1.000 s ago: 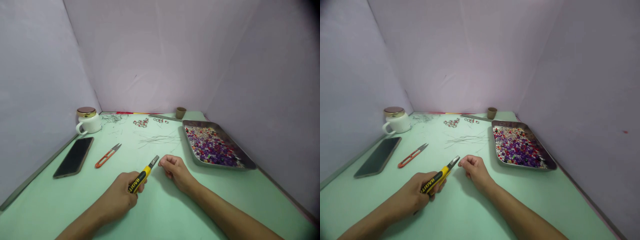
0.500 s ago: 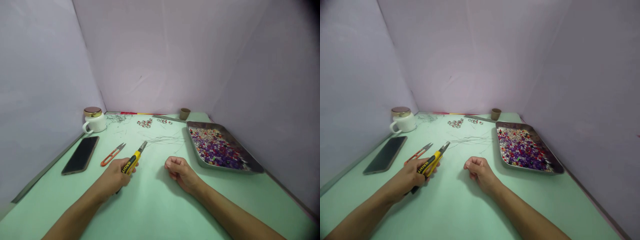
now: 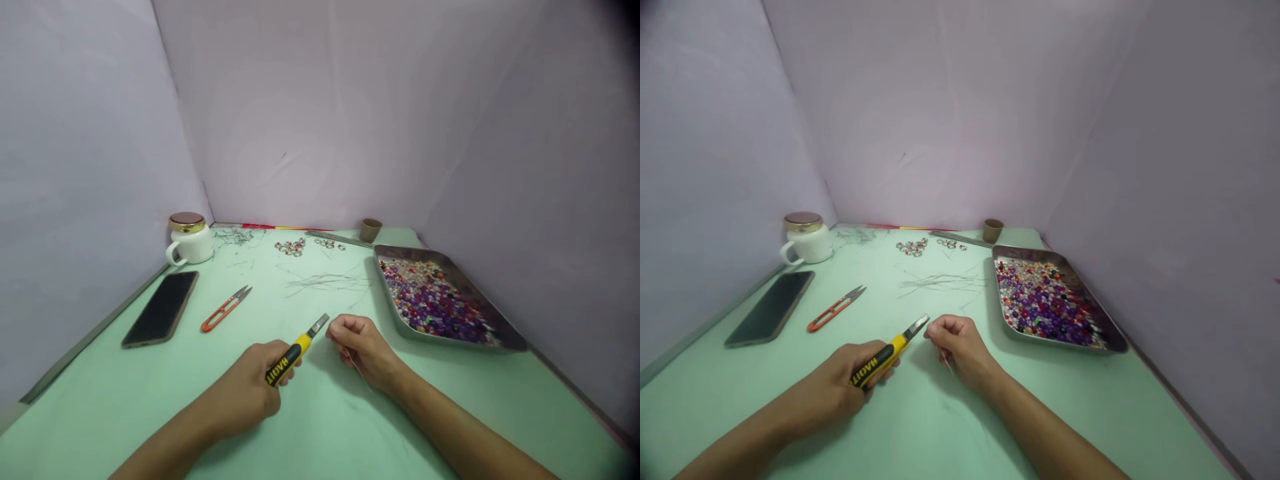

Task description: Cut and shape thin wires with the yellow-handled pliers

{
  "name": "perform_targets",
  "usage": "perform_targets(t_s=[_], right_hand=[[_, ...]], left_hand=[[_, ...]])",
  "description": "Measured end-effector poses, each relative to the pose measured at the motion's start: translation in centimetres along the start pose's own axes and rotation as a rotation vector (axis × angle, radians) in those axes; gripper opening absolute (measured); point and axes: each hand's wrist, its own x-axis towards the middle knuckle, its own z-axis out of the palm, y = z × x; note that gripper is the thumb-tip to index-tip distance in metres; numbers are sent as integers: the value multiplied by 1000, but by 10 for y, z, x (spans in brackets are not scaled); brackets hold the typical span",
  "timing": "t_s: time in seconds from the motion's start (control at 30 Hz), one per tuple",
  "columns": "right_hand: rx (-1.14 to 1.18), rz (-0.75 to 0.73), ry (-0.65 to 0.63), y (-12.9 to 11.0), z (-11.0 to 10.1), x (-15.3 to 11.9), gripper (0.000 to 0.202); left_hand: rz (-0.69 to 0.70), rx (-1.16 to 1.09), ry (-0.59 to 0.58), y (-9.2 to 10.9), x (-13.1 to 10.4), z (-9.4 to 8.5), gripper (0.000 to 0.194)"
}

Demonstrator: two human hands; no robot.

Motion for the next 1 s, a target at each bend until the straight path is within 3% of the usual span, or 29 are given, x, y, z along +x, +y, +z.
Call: perform_targets(t_s=[0.23, 0.53, 0.63, 0.7, 0.73, 0.83, 0.93, 1.0], right_hand=[[3, 17, 30, 4, -1, -1, 24], [-178, -65, 22, 4, -6, 0, 23], [-228, -80, 14, 5, -5, -2, 23], [-253, -75, 24, 6, -3, -2, 24], [-256, -77, 34, 7, -3, -2, 24], [-236, -93, 62, 9, -2, -1, 24], [-226, -97, 77, 12, -4, 1, 23], [-224, -102, 89, 14, -4, 1, 23]], left_hand=[[-37, -52, 0, 3, 3, -4, 21], [-106, -174, 34, -2, 4, -17, 20], [-190, -381, 261, -10, 6, -38, 31], [-157, -444, 530, -15, 6, -56, 32], [-128, -461, 576, -16, 4, -63, 32], [-78, -535, 432, -14, -2, -70, 28], [-89, -508, 193, -8, -6, -54, 26], [-121, -419, 134, -4, -6, -40, 26]])
